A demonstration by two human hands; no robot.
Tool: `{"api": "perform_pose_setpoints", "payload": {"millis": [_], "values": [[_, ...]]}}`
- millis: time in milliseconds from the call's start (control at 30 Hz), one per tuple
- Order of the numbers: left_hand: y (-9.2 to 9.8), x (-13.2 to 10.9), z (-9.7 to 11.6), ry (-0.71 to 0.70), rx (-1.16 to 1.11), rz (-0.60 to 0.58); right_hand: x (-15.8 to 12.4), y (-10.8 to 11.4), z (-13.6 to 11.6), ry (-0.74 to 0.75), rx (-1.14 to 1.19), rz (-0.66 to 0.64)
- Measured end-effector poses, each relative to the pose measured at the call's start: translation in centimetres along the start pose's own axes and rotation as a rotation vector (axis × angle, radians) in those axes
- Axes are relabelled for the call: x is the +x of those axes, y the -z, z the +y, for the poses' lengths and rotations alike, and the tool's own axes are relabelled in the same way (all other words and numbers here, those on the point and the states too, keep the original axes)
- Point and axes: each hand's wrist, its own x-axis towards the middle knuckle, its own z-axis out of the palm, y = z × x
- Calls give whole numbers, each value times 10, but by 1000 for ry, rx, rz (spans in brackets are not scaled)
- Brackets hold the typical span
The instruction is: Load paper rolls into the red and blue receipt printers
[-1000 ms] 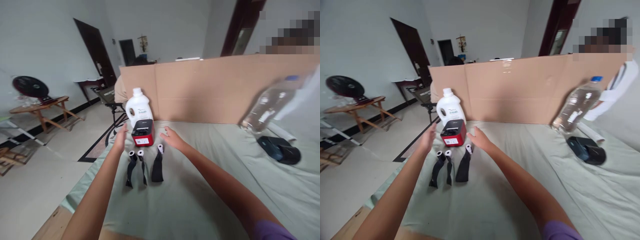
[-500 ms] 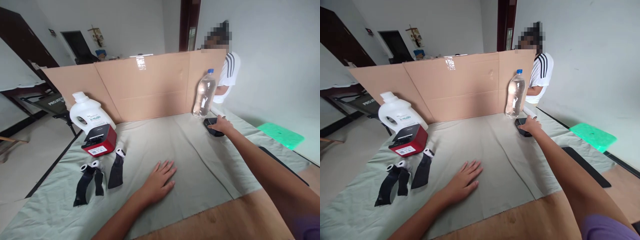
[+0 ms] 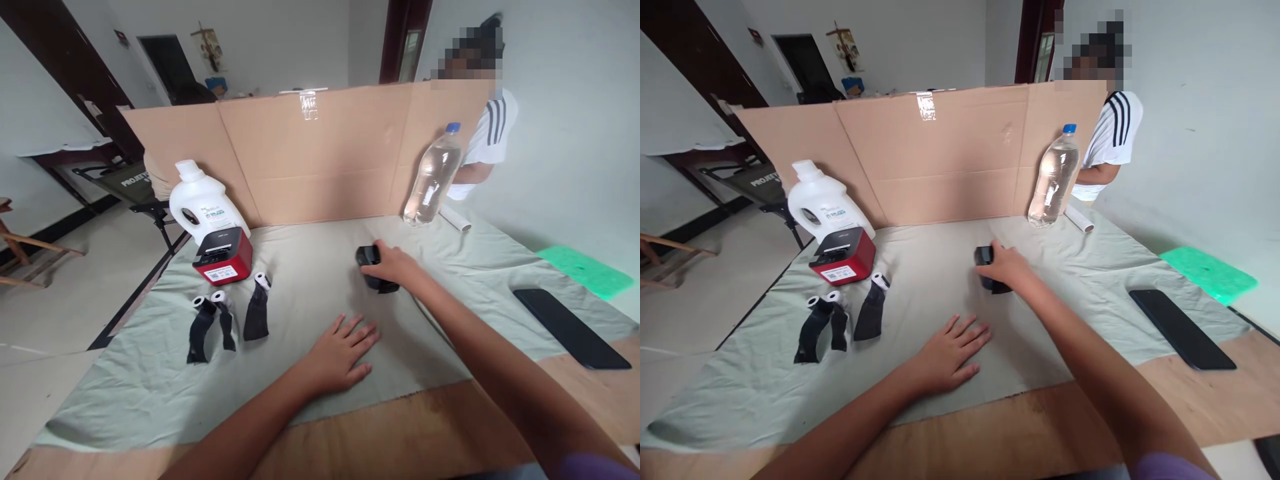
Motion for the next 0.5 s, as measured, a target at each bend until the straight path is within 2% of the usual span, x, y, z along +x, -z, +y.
{"api": "perform_pose_setpoints", "payload": {"millis": [133,267,333,400,433,500], "values": [[-2,-5,6,-49,-25,27,-28,-31,-69,72,-21,-9],[1,-10,11,-85,-46,38,-40,-54,-99,10,-44,-11],[3,-11,12,-86,-58,36,-44,-53,-98,4,-47,-13],[4,-11,12,-83,-74,29,-49,-39,-86,38,-26,4],[4,-11,12,-80,-83,23,-51,-27,-76,74,-2,51],[2,-11,10,-77,-91,12,-55,-2,-54,191,55,246]]}}
